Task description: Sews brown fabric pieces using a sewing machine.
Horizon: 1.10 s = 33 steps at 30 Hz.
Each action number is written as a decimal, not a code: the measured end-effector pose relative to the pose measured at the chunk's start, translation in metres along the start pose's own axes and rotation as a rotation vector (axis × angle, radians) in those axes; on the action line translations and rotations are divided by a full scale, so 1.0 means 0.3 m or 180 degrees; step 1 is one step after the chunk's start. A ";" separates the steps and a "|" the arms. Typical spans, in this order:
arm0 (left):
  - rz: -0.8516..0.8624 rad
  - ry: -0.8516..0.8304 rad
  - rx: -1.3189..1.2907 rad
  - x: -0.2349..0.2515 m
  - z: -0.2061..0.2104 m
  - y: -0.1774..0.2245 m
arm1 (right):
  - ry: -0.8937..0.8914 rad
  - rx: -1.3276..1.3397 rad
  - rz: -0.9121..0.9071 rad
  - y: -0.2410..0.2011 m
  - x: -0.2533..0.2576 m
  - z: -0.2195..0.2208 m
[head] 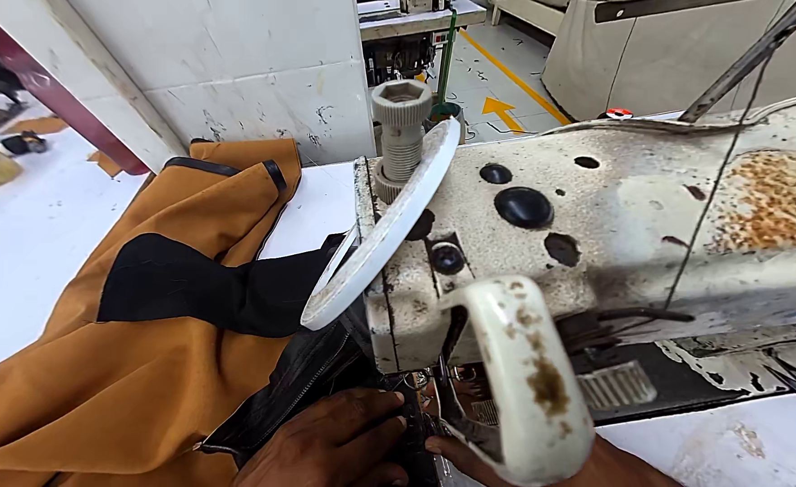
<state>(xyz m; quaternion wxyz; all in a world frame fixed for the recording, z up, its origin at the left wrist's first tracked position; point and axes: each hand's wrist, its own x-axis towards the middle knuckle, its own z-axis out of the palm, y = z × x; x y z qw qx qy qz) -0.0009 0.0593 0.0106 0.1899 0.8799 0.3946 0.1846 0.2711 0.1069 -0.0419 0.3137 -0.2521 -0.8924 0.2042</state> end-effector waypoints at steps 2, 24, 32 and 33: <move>0.0003 -0.0001 -0.0024 0.000 0.002 -0.002 | -0.0022 -0.0034 -0.0043 0.004 0.000 0.003; -0.0956 0.0266 -0.0359 -0.038 -0.060 0.072 | -0.0575 -0.0395 0.0355 -0.040 0.019 -0.031; -0.0827 0.0219 0.0303 -0.155 -0.024 0.081 | -0.0701 -0.0326 0.0267 -0.034 0.046 -0.047; -0.0817 0.0164 0.0480 -0.165 -0.008 0.089 | -0.0717 -0.0319 0.0266 -0.036 0.048 -0.049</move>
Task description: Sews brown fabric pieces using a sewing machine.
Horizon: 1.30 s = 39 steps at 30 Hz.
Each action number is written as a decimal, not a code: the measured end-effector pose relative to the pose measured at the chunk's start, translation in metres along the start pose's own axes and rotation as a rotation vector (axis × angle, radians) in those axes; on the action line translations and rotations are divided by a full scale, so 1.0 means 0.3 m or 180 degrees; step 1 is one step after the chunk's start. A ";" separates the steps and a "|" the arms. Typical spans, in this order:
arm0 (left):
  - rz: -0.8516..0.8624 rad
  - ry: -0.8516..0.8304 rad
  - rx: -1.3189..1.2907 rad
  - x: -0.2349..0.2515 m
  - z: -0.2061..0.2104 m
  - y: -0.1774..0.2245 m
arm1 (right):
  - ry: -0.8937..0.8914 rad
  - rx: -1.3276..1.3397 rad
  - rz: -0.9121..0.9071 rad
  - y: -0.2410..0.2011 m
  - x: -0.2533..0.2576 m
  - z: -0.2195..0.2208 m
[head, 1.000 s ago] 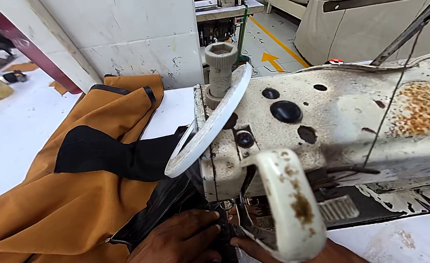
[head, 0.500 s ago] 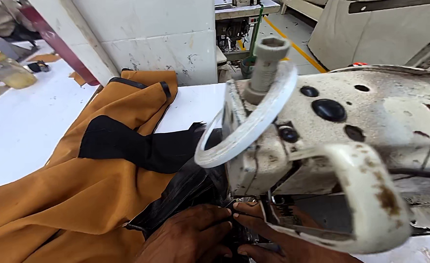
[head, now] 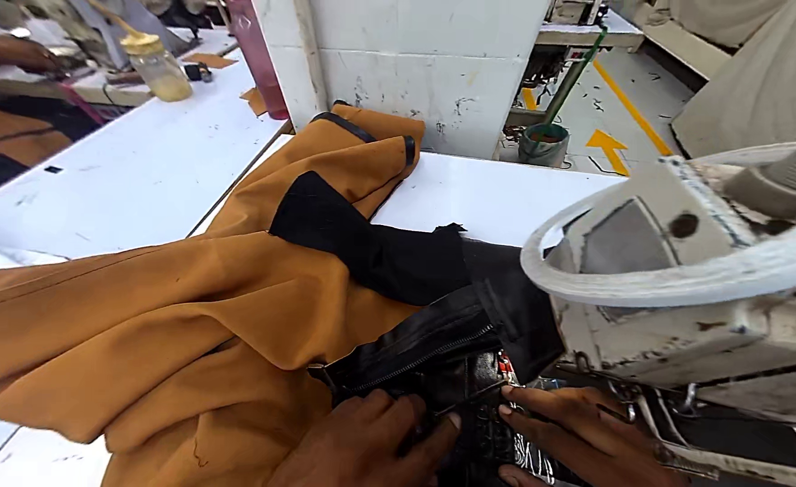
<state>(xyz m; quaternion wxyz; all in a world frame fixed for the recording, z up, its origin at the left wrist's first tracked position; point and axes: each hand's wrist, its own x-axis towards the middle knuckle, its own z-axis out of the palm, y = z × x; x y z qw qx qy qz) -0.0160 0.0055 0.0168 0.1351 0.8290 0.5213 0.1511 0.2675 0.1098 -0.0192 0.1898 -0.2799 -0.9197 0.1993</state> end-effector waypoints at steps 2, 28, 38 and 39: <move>-0.0141 -0.0098 0.0334 -0.016 0.017 0.037 | -0.0008 -0.0014 0.0015 -0.007 0.001 -0.004; -0.0559 -0.0569 0.0679 -0.043 0.012 0.102 | 0.0047 -0.0072 0.0069 -0.019 -0.003 -0.004; -0.0574 -0.0599 0.0680 -0.038 0.012 0.104 | 0.0158 -0.0079 -0.0037 -0.016 -0.006 0.009; -0.0577 -0.0594 0.0682 -0.039 0.013 0.104 | 0.0167 -0.0086 -0.0032 -0.016 -0.007 0.010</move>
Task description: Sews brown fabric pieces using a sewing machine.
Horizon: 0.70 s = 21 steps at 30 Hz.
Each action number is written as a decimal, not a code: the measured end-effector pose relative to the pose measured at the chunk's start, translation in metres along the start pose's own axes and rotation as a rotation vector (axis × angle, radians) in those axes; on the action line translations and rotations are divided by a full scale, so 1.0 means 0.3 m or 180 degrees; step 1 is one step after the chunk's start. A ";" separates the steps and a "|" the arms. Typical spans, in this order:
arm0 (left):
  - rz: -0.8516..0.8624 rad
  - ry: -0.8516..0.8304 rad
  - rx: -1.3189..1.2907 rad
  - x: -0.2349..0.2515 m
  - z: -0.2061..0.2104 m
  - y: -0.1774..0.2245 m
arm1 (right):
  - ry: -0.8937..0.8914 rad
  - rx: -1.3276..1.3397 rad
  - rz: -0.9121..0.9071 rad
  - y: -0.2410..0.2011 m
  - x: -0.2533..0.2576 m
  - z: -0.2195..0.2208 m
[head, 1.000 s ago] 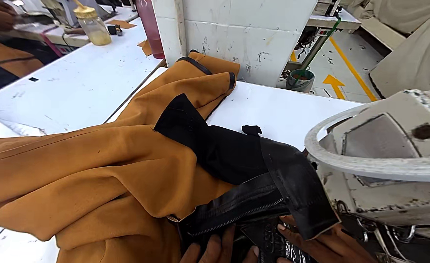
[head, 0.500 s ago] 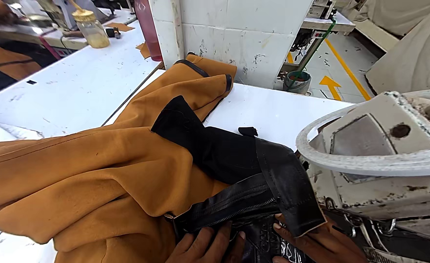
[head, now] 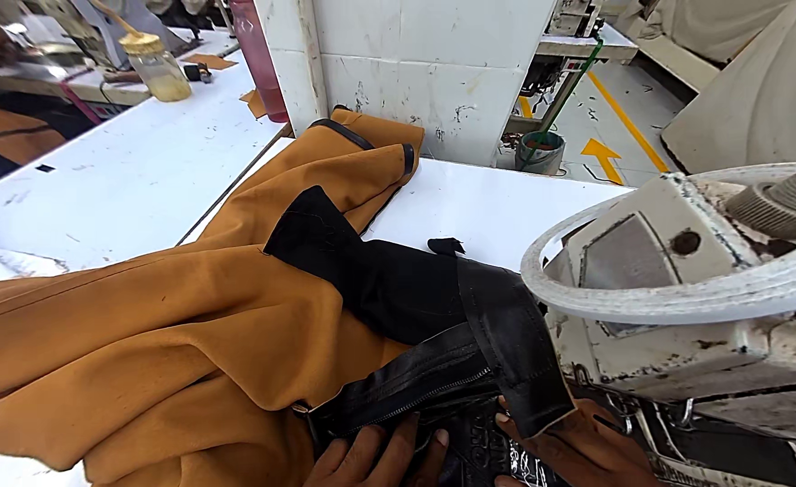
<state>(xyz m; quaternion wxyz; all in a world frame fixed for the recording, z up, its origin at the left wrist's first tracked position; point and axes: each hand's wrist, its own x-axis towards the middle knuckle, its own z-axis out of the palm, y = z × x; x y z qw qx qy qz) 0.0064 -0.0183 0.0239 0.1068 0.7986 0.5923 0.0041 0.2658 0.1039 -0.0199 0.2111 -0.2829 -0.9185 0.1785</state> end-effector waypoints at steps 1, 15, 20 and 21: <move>-0.0004 0.0013 -0.0005 0.000 0.002 -0.001 | 0.0008 0.0001 0.0007 0.000 -0.001 0.001; 0.0008 0.0035 -0.0063 -0.003 0.002 -0.006 | 0.0085 0.0170 0.0099 0.005 0.000 0.003; 0.0007 -0.0027 0.0003 0.000 -0.003 -0.007 | 0.0151 0.0260 0.0198 0.008 -0.009 0.013; 0.0029 -0.0074 0.0021 0.005 -0.013 -0.007 | 0.0178 0.0268 0.0225 0.013 -0.016 0.021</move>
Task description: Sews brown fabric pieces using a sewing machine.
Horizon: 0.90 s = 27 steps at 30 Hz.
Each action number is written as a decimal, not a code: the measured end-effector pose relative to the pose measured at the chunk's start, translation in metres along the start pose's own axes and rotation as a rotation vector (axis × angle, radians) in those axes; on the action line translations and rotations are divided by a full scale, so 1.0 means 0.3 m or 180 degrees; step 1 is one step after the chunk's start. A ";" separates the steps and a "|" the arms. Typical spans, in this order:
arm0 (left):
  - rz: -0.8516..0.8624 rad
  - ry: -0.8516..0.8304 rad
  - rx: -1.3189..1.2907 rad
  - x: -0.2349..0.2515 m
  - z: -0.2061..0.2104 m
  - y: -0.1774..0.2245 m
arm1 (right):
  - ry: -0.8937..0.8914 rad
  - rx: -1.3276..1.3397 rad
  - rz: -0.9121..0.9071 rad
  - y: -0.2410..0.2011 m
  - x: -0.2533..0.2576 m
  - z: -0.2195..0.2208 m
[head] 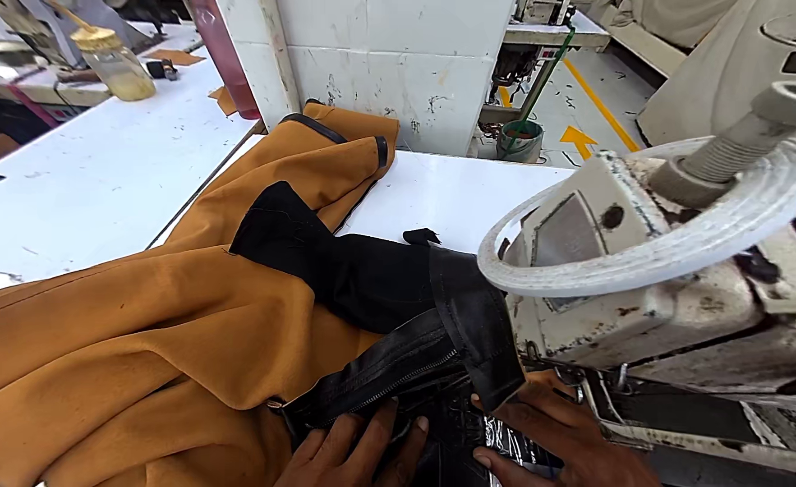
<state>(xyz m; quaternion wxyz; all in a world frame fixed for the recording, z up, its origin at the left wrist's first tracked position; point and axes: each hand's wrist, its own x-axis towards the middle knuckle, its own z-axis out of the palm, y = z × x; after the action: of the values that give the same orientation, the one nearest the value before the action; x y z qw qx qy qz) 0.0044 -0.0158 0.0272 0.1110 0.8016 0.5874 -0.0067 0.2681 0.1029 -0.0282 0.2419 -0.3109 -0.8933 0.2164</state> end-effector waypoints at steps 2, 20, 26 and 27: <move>0.0087 -0.0006 -0.0052 0.025 -0.030 0.004 | 0.0078 0.0022 -0.0018 0.013 -0.010 0.013; 0.1429 0.1086 -0.0522 0.245 0.093 -0.083 | 0.0461 -0.0181 -0.0138 0.006 -0.018 0.039; 0.1448 0.1048 -0.0507 0.248 0.089 -0.088 | 0.0412 -0.0353 -0.0121 0.002 -0.015 0.041; 0.1461 0.1039 -0.0514 0.249 0.090 -0.089 | 0.0408 -0.0359 -0.0112 0.002 -0.014 0.041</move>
<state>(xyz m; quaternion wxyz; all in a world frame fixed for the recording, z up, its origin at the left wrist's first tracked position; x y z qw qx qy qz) 0.0056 0.0571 -0.0141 0.0771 0.8925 0.3995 0.1945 0.2643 0.0977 -0.0394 0.2844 -0.3215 -0.8921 0.1412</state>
